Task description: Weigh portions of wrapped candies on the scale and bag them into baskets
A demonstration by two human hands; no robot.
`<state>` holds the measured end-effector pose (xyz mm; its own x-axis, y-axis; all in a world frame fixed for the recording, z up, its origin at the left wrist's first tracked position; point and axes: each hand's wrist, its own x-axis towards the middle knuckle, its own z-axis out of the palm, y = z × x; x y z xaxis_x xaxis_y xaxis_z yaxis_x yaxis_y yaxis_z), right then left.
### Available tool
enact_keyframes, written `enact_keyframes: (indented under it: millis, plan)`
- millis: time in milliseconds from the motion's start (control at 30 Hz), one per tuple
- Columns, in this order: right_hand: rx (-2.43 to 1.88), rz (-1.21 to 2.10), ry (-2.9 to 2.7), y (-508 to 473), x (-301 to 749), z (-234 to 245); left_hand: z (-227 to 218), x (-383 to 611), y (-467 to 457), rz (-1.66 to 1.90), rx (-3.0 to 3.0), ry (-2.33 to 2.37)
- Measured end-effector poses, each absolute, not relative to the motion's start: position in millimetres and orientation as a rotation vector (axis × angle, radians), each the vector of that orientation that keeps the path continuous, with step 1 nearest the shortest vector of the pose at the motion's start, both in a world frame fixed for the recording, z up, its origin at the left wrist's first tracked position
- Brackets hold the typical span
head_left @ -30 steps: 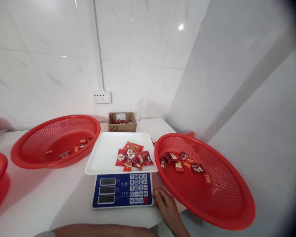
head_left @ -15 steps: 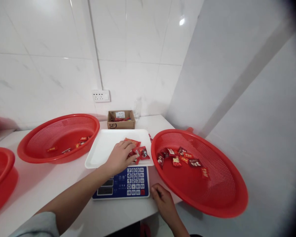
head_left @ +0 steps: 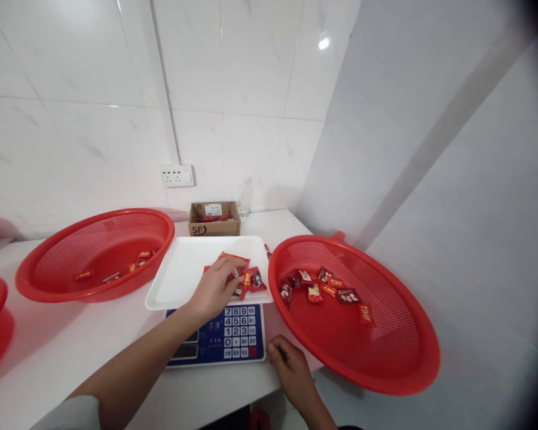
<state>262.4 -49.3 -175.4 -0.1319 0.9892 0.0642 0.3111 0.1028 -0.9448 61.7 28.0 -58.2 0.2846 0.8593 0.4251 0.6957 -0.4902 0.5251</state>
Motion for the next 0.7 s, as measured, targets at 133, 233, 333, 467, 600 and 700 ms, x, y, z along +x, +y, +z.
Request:
enact_keyframes:
  millis: [133,233,333,467,600,700]
  plan:
    - [-1.280,1.073,-1.578,-48.2,264.2,-177.7,-55.4,61.8,-1.7,1.015,2.061,1.377]
    - [-1.225,1.083,-1.582,-49.2,267.2,-179.1,-63.7,73.4,-28.8,0.824,1.918,1.237]
    - [-1.151,1.098,-1.596,-55.8,268.1,-174.6,-76.4,87.9,-48.7,0.583,1.861,1.125]
    - [-0.970,1.163,-1.675,-65.6,262.1,-156.6,-87.7,99.0,-57.8,0.458,1.882,0.982]
    - [-0.932,1.282,-1.666,-62.8,256.0,-141.9,-90.5,101.8,-56.3,0.404,1.961,0.982]
    - [-1.075,1.209,-1.648,-54.3,257.2,-143.6,-90.7,100.4,-51.0,0.385,2.049,1.071]
